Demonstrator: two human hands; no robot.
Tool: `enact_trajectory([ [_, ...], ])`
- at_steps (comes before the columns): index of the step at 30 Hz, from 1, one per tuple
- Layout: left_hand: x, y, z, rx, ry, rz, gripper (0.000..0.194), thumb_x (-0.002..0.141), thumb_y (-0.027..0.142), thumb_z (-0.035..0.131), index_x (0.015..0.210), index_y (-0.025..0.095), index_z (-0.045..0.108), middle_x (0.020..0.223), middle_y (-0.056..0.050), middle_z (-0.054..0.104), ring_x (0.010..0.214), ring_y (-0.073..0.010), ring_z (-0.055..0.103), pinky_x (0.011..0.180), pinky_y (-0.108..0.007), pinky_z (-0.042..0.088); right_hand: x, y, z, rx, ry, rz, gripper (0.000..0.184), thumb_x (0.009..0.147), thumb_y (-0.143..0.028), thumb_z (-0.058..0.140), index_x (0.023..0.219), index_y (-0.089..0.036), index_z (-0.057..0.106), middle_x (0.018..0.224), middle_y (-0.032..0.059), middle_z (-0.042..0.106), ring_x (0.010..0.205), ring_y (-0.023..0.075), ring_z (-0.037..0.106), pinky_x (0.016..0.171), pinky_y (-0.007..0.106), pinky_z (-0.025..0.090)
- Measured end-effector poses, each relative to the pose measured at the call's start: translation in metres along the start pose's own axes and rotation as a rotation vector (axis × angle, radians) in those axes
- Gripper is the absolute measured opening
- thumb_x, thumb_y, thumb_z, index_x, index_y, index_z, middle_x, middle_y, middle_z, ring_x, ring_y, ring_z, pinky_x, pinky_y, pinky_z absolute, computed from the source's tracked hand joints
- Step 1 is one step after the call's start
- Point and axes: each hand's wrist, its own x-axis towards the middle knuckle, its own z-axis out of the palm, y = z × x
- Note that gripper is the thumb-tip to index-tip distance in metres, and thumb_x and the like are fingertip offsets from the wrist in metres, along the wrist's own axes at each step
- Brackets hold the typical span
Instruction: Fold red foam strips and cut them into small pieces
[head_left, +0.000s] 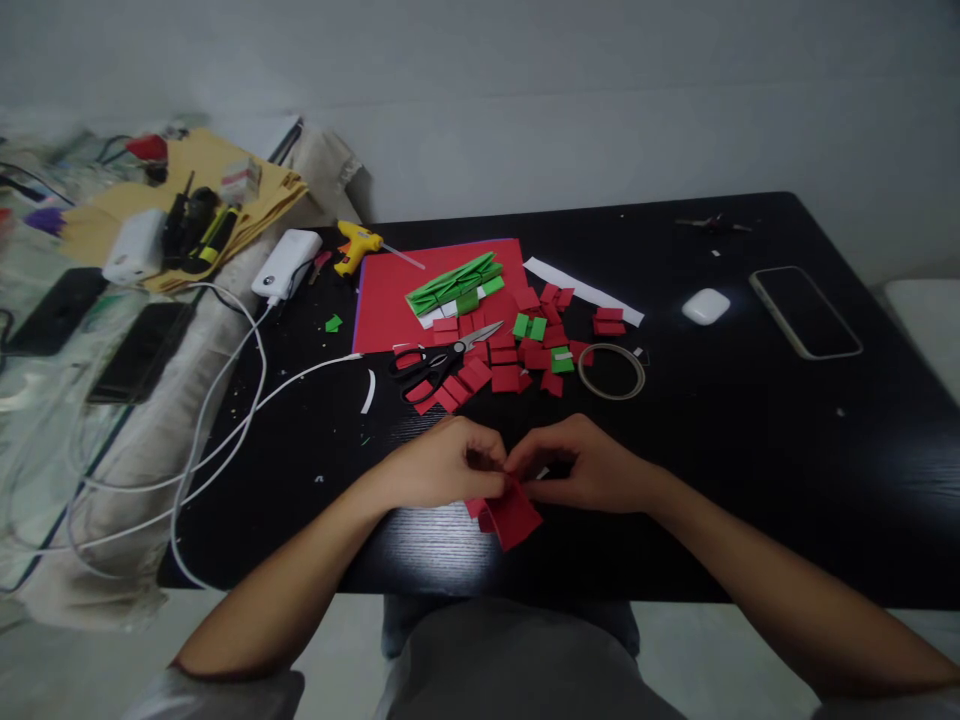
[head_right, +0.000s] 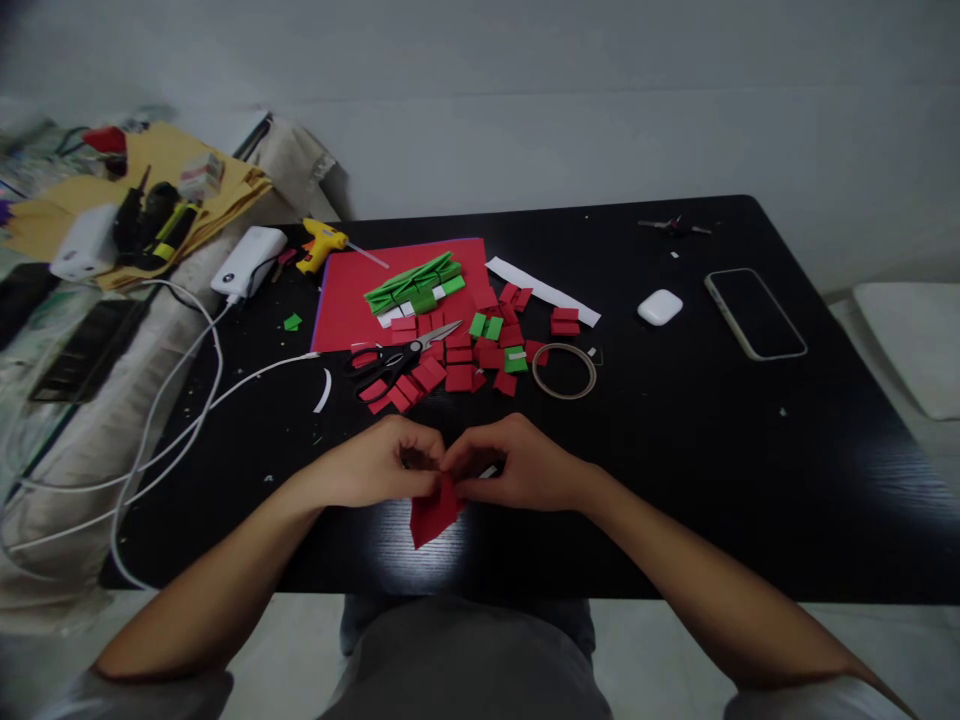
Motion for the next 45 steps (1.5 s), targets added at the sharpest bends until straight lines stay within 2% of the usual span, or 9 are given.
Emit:
enact_trajectory([
  [17,-0.002,0.002,-0.012,-0.015,-0.077,0.047,0.013,0.078,0.014,0.061,0.082,0.014,0.073,0.069,0.001,0.069,0.063,-0.0112,0.061,0.058,-0.02,0.042,-0.001,-0.001,0.0,0.051,-0.011,0.023,0.022,0.085,-0.021,0.08,0.106,-0.016,0.076,0.095,0.0059,0.081,0.086,0.017,0.079,0.08,0.025,0.062],
  [24,0.0,0.001,-0.012,-0.047,-0.107,0.04,0.017,0.075,0.015,0.059,0.084,0.014,0.074,0.071,0.001,0.071,0.063,-0.0116,0.063,0.06,-0.02,0.044,0.001,-0.002,0.001,0.005,-0.066,-0.069,0.018,0.086,-0.015,0.076,0.104,-0.017,0.072,0.094,0.0028,0.078,0.083,0.0138,0.075,0.079,0.024,0.06],
  [30,0.001,0.0,-0.01,-0.054,-0.126,0.051,0.014,0.076,0.014,0.06,0.082,0.014,0.073,0.068,0.002,0.067,0.063,-0.011,0.061,0.058,-0.019,0.043,0.001,-0.005,0.0,-0.028,-0.118,-0.091,0.023,0.085,-0.008,0.073,0.106,-0.017,0.07,0.094,0.0025,0.077,0.084,0.0136,0.073,0.078,0.023,0.058],
  [34,0.002,-0.001,-0.009,-0.052,-0.13,0.063,0.015,0.077,0.013,0.06,0.084,0.014,0.073,0.069,0.002,0.067,0.062,-0.0105,0.061,0.057,-0.019,0.043,0.002,-0.008,-0.001,-0.069,-0.123,-0.128,0.014,0.085,-0.009,0.072,0.097,-0.016,0.073,0.091,0.002,0.075,0.082,0.0125,0.071,0.078,0.022,0.056],
  [39,0.001,0.001,-0.011,-0.014,-0.093,0.109,0.014,0.086,0.017,0.06,0.084,0.014,0.074,0.071,0.0,0.07,0.065,-0.0118,0.062,0.061,-0.02,0.046,0.002,-0.009,-0.002,-0.054,-0.098,-0.067,0.008,0.085,-0.016,0.074,0.093,-0.016,0.073,0.087,0.0021,0.075,0.078,0.0141,0.071,0.076,0.024,0.057],
  [42,-0.003,0.004,-0.015,-0.017,-0.013,0.163,0.017,0.09,0.017,0.056,0.095,0.015,0.072,0.079,-0.002,0.072,0.071,-0.0134,0.065,0.065,-0.022,0.049,0.002,-0.007,-0.004,-0.051,-0.086,-0.039,0.011,0.084,-0.021,0.076,0.094,-0.016,0.073,0.088,0.0031,0.076,0.079,0.0153,0.072,0.075,0.025,0.057],
  [45,-0.01,0.008,-0.018,-0.021,0.006,0.284,0.033,0.082,0.006,0.054,0.111,0.017,0.066,0.097,-0.004,0.072,0.087,-0.0165,0.069,0.076,-0.026,0.054,0.002,-0.004,-0.006,-0.037,-0.066,-0.036,0.014,0.085,-0.025,0.077,0.095,-0.016,0.073,0.089,0.0038,0.076,0.079,0.0152,0.073,0.075,0.025,0.058],
])
